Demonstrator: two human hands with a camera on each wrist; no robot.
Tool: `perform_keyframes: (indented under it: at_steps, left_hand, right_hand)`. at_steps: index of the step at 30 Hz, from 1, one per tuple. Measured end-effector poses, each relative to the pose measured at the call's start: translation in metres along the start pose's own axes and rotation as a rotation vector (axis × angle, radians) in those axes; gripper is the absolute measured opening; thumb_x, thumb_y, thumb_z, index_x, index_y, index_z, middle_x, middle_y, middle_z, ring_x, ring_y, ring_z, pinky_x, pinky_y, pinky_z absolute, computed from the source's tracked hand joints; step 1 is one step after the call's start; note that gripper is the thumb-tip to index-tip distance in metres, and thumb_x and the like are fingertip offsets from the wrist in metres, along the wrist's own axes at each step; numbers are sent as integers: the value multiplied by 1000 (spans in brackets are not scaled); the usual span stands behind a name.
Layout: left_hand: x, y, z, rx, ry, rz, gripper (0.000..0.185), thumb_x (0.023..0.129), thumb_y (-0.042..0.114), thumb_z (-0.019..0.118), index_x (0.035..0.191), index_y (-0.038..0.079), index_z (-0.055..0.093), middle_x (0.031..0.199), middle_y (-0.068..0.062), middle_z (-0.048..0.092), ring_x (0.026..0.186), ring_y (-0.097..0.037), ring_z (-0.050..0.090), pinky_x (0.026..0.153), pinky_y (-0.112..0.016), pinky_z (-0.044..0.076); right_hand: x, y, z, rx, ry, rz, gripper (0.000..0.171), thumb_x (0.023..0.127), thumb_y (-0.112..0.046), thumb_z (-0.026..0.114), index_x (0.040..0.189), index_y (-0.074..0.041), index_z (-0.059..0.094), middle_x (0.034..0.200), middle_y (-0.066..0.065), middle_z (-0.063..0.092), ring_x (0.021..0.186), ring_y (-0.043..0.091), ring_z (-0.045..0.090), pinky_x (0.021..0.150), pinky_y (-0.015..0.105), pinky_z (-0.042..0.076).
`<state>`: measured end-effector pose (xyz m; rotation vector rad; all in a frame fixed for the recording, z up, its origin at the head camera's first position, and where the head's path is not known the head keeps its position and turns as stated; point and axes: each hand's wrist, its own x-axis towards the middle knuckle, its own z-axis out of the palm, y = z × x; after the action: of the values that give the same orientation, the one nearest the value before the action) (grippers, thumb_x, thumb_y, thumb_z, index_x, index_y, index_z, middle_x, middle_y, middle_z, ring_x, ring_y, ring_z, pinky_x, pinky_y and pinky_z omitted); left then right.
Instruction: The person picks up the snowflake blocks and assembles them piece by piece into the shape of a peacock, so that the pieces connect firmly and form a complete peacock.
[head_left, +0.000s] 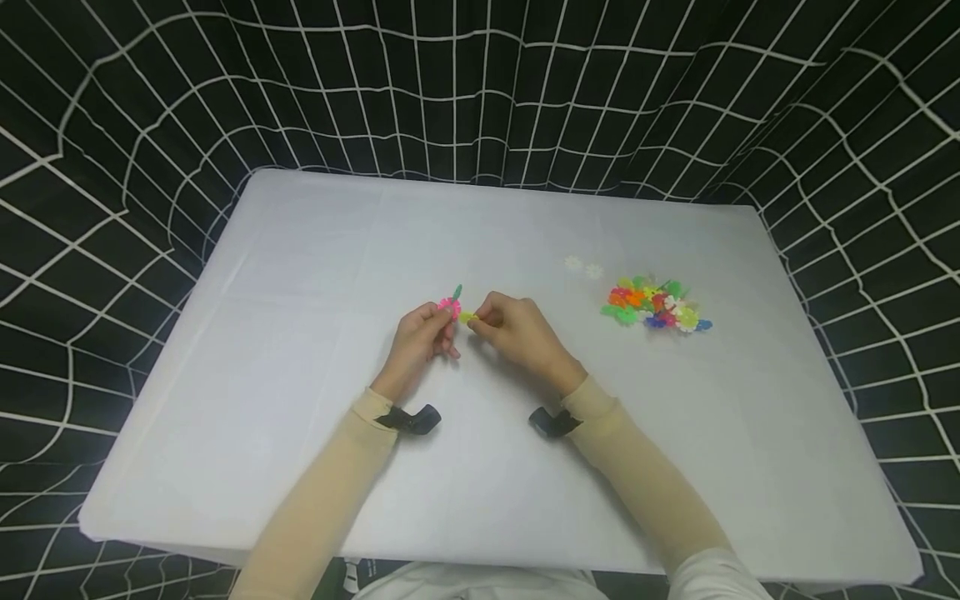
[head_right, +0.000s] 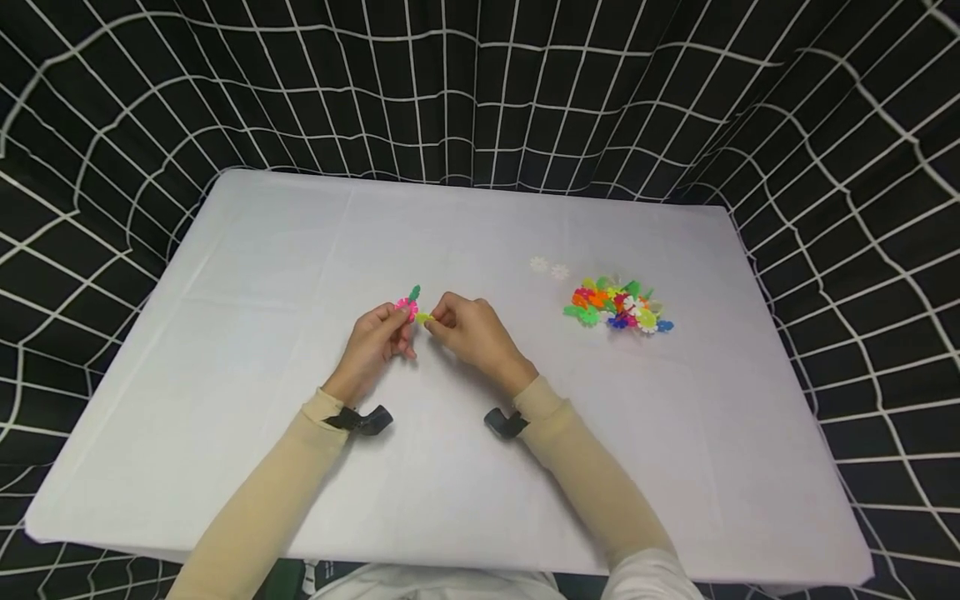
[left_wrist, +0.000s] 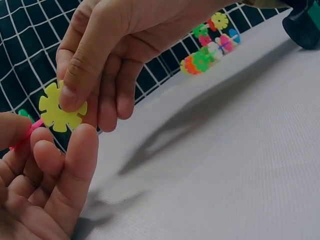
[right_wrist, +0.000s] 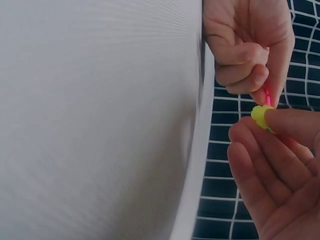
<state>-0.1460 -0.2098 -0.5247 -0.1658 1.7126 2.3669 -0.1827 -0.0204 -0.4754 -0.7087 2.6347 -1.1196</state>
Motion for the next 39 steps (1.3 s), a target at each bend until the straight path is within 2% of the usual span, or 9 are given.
perform_keyframes:
  at_steps: [5,8,14,22,29,34,39]
  left_hand:
    - [1,-1,1,33,11,-1,21,106,19,51,93,3,54,75,1,52,61,-9,48,58,-24,57]
    - [2,-2,2,71,17,7,22,106,19,51,94,1,53,74,0,52,59,-9,48,58,-25,57]
    - [2,-2,4,191,18,32,27,107,18,48,101,-7,54,72,0,51,55,-9,51,56,-24,55]
    - [0,0,11,346,11,29,26,110,17,36,96,0,49,67,0,43,55,-12,47,52,-25,56]
    - [2,-1,11,316,-19,-11,22,109,13,32,97,3,47,65,0,40,55,-12,45,51,-26,55]
    - [1,1,9,300,-56,16,21,109,14,32,95,5,44,64,-1,41,54,-14,51,55,-27,56]
    - [2,-1,7,273,-28,56,22,110,18,36,93,6,44,68,-4,49,53,-16,60,59,-25,55]
  right_hand:
    - [-1,-1,1,-8,17,-16,10,95,-18,71,93,-9,66,89,7,79,65,11,63,54,22,47]
    - [-1,-2,0,-50,13,-36,10,95,-18,71,94,-9,67,87,8,78,63,11,61,54,21,45]
    - [0,-3,1,-139,16,-76,9,95,-16,71,94,-7,68,81,6,77,59,9,57,54,20,43]
    - [-2,-7,2,-245,49,-148,9,94,-14,72,91,-6,68,75,5,75,60,12,59,58,25,49]
    - [-1,-10,9,-283,83,-181,7,94,-12,70,91,-6,68,73,5,73,60,12,53,58,26,48]
    - [-1,-12,10,-268,68,-167,9,94,-14,71,91,-7,67,72,4,72,59,12,51,57,25,46]
    - [-1,-14,10,-177,-3,-166,13,93,-17,73,99,-7,67,86,7,78,73,16,70,64,28,55]
